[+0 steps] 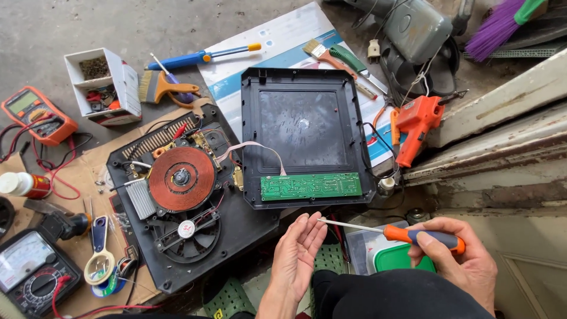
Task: The person uses a screwdriver to manipulate components on a green circuit board inside a black plastic casing. They repeatedly insert the screwdriver into slots on the board and casing, then lift and reposition the board within the housing.
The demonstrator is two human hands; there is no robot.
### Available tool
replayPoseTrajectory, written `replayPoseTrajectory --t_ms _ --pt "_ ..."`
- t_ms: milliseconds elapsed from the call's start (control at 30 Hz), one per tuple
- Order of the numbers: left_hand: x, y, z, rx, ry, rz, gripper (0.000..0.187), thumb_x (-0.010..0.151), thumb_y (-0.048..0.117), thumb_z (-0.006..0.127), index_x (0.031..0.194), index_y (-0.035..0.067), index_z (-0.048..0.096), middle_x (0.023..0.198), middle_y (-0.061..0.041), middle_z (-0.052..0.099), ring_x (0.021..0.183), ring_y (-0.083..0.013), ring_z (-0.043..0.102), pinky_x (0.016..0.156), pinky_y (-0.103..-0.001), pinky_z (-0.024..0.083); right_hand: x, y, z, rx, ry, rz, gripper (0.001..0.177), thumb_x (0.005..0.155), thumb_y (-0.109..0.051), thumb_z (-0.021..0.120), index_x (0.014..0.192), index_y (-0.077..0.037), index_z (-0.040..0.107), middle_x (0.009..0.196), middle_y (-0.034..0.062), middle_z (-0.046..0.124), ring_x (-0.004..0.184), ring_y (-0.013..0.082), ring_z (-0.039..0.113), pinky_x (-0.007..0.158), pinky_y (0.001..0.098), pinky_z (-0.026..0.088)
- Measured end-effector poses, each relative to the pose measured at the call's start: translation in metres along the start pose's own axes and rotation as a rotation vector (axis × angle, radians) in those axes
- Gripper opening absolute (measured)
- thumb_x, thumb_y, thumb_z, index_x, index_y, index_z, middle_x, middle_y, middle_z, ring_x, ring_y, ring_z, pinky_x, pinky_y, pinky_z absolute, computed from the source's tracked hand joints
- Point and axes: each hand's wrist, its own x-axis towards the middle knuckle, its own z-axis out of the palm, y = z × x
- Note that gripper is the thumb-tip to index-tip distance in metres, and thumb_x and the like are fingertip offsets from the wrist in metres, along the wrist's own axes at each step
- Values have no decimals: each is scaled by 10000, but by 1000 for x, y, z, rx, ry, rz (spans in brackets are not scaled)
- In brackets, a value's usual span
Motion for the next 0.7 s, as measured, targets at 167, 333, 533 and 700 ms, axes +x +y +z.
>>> replayPoseTrajectory --t_ms 167,333,533,700 --pt "5 8 -7 -90 -5 -48 311 983 160 762 1222 -20 678 1345 -305 789 1159 -352 759 1054 -451 633 -3 2 12 82 -30 -50 120 1036 21 664 1131 88 632 1087 290 757 712 325 630 645 431 549" --pt "8 10 -7 -174 -24 -84 286 964 180 788 1187 21 702 1289 -248 804 1152 -300 771 1065 -414 631 1 7 15 108 -80 -86 133 1038 33 652 1151 99 631 1118 305 743 733 350 641 641 444 561" --pt "10 9 -7 -179 -20 -113 353 965 137 768 1277 -16 710 1312 -237 789 1184 -286 754 1103 -407 614 0 3 22 96 -85 -101 140 1026 12 663 1140 86 632 1113 289 759 702 355 648 621 444 559" --pt "14 8 -9 -173 -48 -106 316 972 111 762 1259 -14 720 1319 -244 788 1193 -286 755 1101 -409 617 2 3 22 71 -112 -98 145 1019 20 665 1140 97 642 1095 293 761 714 353 661 630 446 578"
